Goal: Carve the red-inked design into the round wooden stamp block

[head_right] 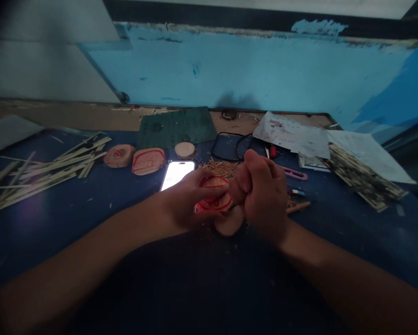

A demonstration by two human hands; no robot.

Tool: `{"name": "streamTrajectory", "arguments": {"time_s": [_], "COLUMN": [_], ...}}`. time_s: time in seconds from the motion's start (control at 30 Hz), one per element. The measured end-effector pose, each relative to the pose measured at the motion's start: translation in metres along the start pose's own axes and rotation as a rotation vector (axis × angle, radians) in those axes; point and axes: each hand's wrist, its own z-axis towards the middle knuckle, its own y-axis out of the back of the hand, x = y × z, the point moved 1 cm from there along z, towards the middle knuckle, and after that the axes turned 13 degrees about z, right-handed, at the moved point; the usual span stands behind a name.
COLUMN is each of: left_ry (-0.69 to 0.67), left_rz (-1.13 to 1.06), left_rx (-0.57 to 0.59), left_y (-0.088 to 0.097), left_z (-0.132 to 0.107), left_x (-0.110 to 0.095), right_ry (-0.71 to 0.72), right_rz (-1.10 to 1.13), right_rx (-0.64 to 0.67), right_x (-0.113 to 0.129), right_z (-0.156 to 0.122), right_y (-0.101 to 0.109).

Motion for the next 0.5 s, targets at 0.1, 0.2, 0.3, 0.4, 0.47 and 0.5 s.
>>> {"name": "streamTrajectory", "arguments": {"time_s": [0.1, 0.2, 0.3, 0.4, 0.47, 0.5], "left_ry": [-0.042, -0.051, -0.038, -0.037, -0.034, -0.032], "left_rz": [-0.009, -0.022, -0.039, -0.068, -0.092, -0.100], "left_rx": [-0.036, -0.049, -0.032, -0.015, -0.006, -0.002], "left_y": [-0.003, -0.006, -0.004, 0.001, 0.003, 0.003], "left_z": [-0.003, -0.006, -0.007, -0.008, -0.008, -0.008], "left_x": [0.003, 0.006, 0.006, 0.002, 0.001, 0.001], "right_ry": [-0.102, -0.198, -0.213, -0.177, -0.139, -0.121], "right_rz": [0.049, 0.035, 0.026, 0.034, 0.022, 0.012], "right_rx": [-0.115, -0.137, -0.063, 0.008, 0.049, 0.067], "right_x": [-0.004, -0.004, 0.003, 0.013, 0.018, 0.019], "right_z": [0.015, 0.026, 0.027, 0.018, 0.011, 0.007], "right_y": [0.007, 0.015, 0.016, 0.008, 0.003, 0.001]}}
